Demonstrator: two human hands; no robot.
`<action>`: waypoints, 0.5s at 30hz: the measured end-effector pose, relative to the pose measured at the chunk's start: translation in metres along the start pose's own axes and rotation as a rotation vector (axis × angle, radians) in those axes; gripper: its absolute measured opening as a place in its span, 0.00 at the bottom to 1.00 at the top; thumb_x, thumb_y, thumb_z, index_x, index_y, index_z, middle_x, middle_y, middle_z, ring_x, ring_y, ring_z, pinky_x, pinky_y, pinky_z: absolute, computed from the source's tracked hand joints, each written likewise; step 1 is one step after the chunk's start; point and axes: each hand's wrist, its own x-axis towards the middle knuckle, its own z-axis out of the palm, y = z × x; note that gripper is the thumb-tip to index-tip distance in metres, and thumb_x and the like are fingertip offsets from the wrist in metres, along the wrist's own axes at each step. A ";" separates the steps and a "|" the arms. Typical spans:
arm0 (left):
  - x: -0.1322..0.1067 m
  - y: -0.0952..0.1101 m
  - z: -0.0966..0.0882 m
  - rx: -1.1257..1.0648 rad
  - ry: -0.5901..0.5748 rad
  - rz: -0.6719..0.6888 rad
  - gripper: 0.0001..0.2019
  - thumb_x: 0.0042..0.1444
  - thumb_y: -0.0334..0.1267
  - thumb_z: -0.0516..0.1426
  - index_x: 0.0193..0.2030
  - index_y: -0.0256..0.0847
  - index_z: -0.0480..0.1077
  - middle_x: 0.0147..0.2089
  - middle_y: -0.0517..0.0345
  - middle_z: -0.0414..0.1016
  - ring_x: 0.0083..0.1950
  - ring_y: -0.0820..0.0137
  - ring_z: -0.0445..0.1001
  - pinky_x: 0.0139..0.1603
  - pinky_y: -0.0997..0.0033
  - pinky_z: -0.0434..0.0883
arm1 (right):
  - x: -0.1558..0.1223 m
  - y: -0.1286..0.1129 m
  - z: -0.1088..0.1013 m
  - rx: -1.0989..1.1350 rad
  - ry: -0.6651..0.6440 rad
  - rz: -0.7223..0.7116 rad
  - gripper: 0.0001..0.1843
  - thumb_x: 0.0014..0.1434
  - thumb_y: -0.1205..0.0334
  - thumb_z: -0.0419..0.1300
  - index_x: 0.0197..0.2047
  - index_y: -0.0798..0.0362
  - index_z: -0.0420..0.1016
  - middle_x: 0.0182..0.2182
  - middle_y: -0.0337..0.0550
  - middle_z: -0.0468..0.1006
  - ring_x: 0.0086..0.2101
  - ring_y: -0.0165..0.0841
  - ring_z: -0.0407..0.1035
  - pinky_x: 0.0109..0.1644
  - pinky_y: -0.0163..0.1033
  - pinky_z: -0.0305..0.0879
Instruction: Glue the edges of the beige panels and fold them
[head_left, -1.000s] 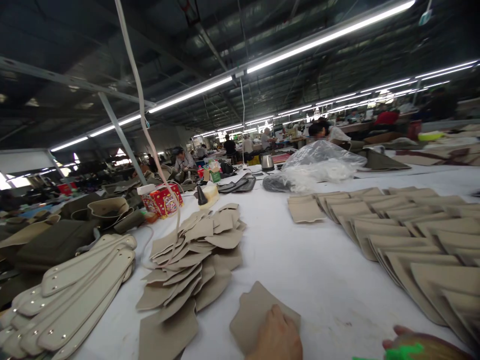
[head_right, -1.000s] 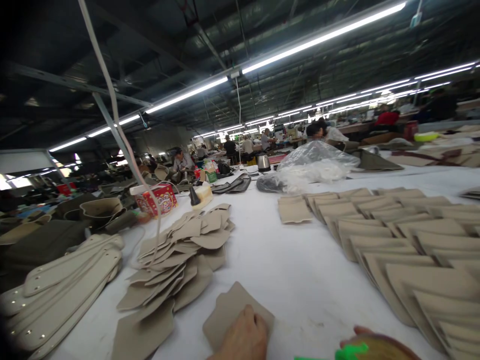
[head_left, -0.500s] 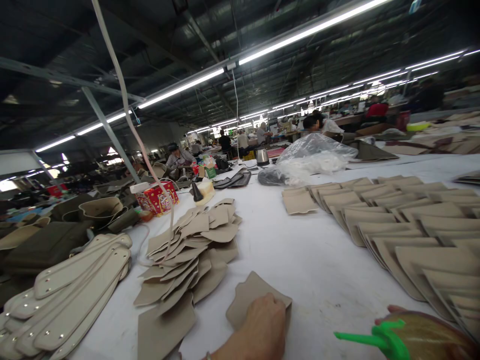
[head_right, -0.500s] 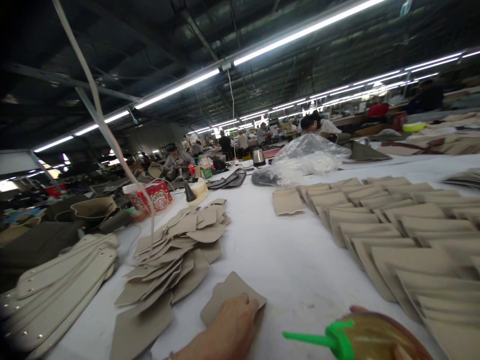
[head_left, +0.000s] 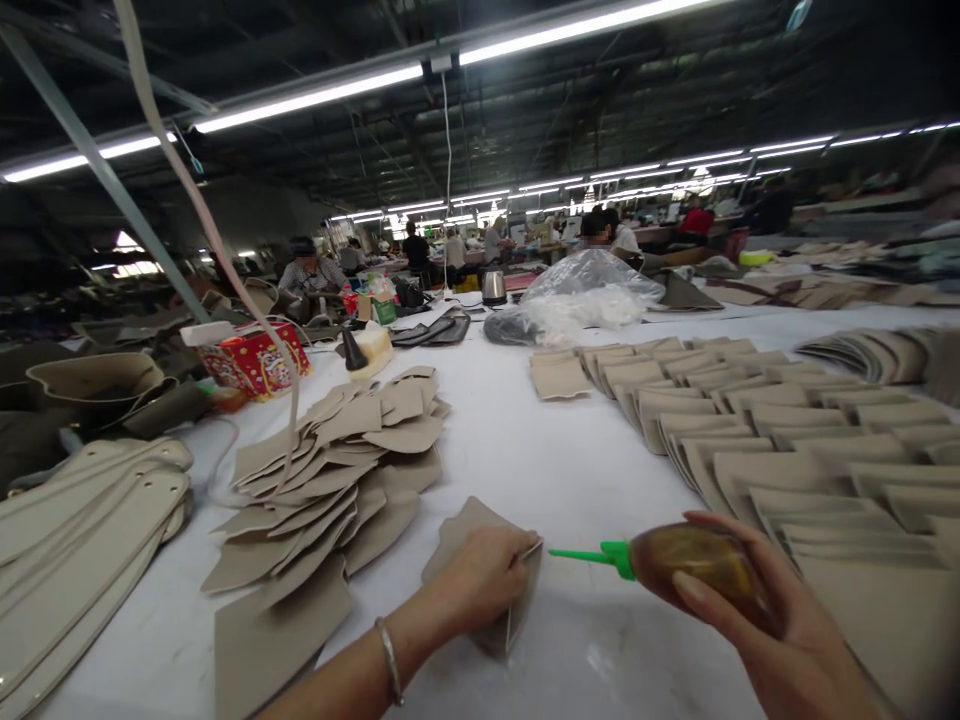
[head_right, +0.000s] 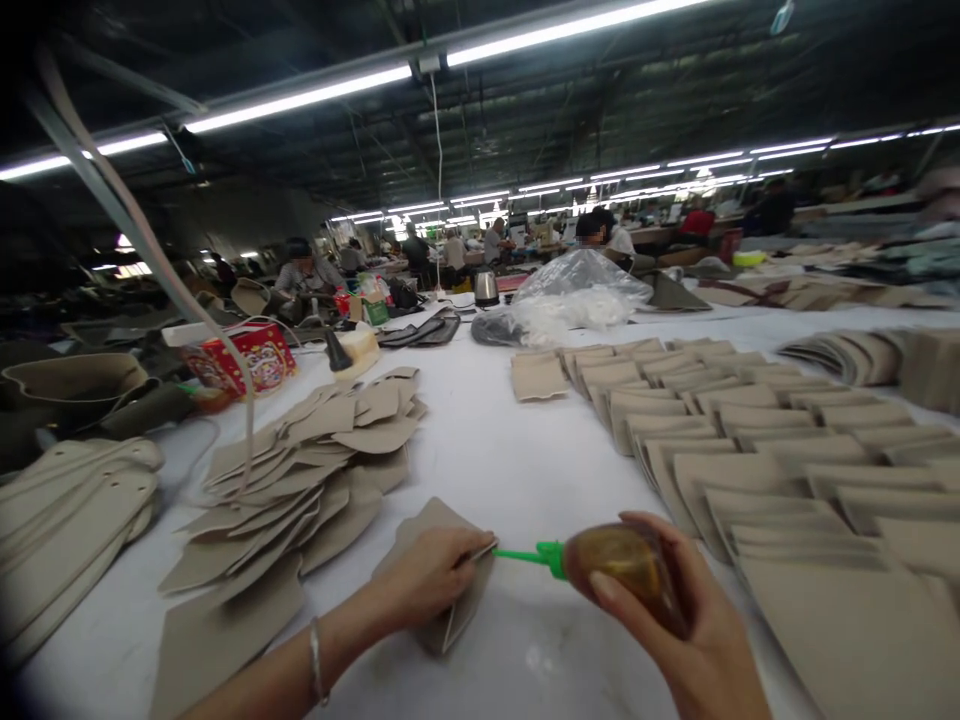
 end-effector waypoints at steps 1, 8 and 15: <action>0.001 -0.001 0.000 -0.010 -0.003 0.003 0.17 0.58 0.32 0.48 0.45 0.47 0.76 0.45 0.56 0.80 0.49 0.61 0.74 0.52 0.68 0.66 | 0.000 0.001 0.000 -0.072 -0.045 -0.013 0.33 0.45 0.43 0.71 0.51 0.47 0.73 0.39 0.47 0.82 0.37 0.48 0.79 0.39 0.43 0.78; 0.004 -0.005 -0.002 0.018 -0.037 -0.036 0.19 0.56 0.29 0.49 0.47 0.47 0.76 0.45 0.57 0.81 0.48 0.62 0.74 0.50 0.70 0.67 | -0.007 -0.004 0.017 -0.331 -0.130 -0.200 0.29 0.52 0.42 0.67 0.53 0.45 0.69 0.44 0.42 0.78 0.40 0.42 0.76 0.47 0.41 0.71; 0.004 -0.001 -0.009 0.057 -0.075 -0.014 0.18 0.52 0.27 0.49 0.42 0.46 0.75 0.44 0.59 0.81 0.44 0.65 0.76 0.45 0.72 0.68 | -0.003 -0.005 0.030 -0.506 -0.198 -0.446 0.26 0.57 0.47 0.65 0.56 0.43 0.65 0.46 0.40 0.76 0.41 0.39 0.75 0.45 0.39 0.71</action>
